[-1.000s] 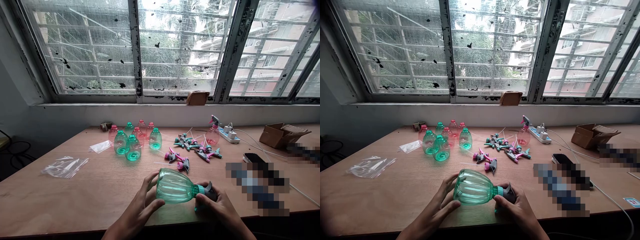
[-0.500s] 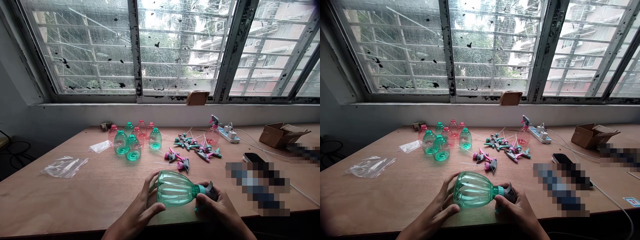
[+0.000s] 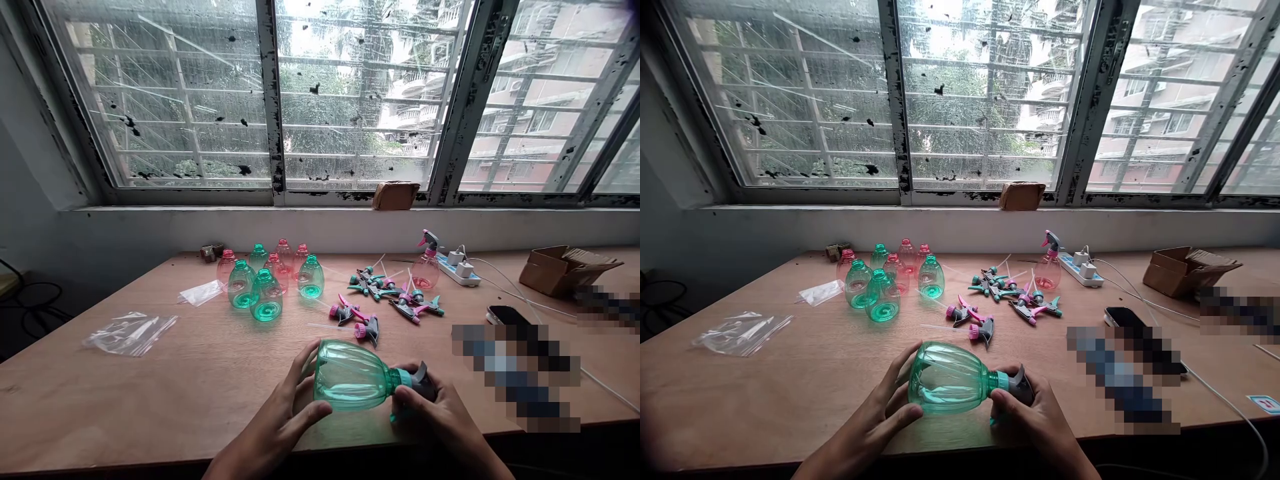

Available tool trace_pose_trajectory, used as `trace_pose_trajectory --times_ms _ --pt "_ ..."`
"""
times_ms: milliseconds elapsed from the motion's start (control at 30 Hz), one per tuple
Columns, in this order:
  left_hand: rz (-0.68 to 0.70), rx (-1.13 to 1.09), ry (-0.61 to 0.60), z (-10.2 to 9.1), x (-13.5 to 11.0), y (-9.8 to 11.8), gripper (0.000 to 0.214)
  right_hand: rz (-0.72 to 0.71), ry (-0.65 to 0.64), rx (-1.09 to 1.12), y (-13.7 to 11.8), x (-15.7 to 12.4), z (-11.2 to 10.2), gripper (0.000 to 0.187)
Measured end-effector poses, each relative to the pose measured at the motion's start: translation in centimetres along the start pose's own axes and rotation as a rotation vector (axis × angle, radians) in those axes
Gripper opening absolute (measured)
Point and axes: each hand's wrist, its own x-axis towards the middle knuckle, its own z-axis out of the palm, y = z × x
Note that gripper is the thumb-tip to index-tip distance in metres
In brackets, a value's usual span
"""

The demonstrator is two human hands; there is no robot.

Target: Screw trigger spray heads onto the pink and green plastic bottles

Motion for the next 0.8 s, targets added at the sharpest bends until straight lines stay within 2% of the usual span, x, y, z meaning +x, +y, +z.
trace_pose_trajectory --times_ms 133,233,333,467,600,667,800 --pt "0.035 0.014 0.015 0.24 0.16 0.00 0.081 0.001 0.028 0.035 -0.04 -0.02 0.08 0.036" --pt "0.051 0.028 0.015 0.32 0.13 -0.22 0.077 0.001 0.007 -0.007 0.07 0.05 -0.14 0.035" --pt "0.045 0.016 -0.008 0.20 0.01 -0.24 0.084 0.005 -0.019 -0.039 0.19 0.17 -0.46 0.034" --pt "0.026 -0.032 -0.004 0.07 -0.05 0.31 0.075 0.016 -0.025 -0.031 0.34 0.26 -0.58 0.035" --pt "0.035 0.122 0.046 0.17 0.02 0.58 0.086 0.025 0.001 0.026 0.57 0.23 -0.45 0.037" --pt "0.057 0.163 0.052 0.23 0.01 0.36 0.085 0.027 0.019 0.009 0.66 0.19 -0.44 0.038" --pt "0.063 0.070 0.018 0.21 -0.15 -0.18 0.081 0.029 -0.004 -0.086 0.70 0.19 -0.58 0.037"
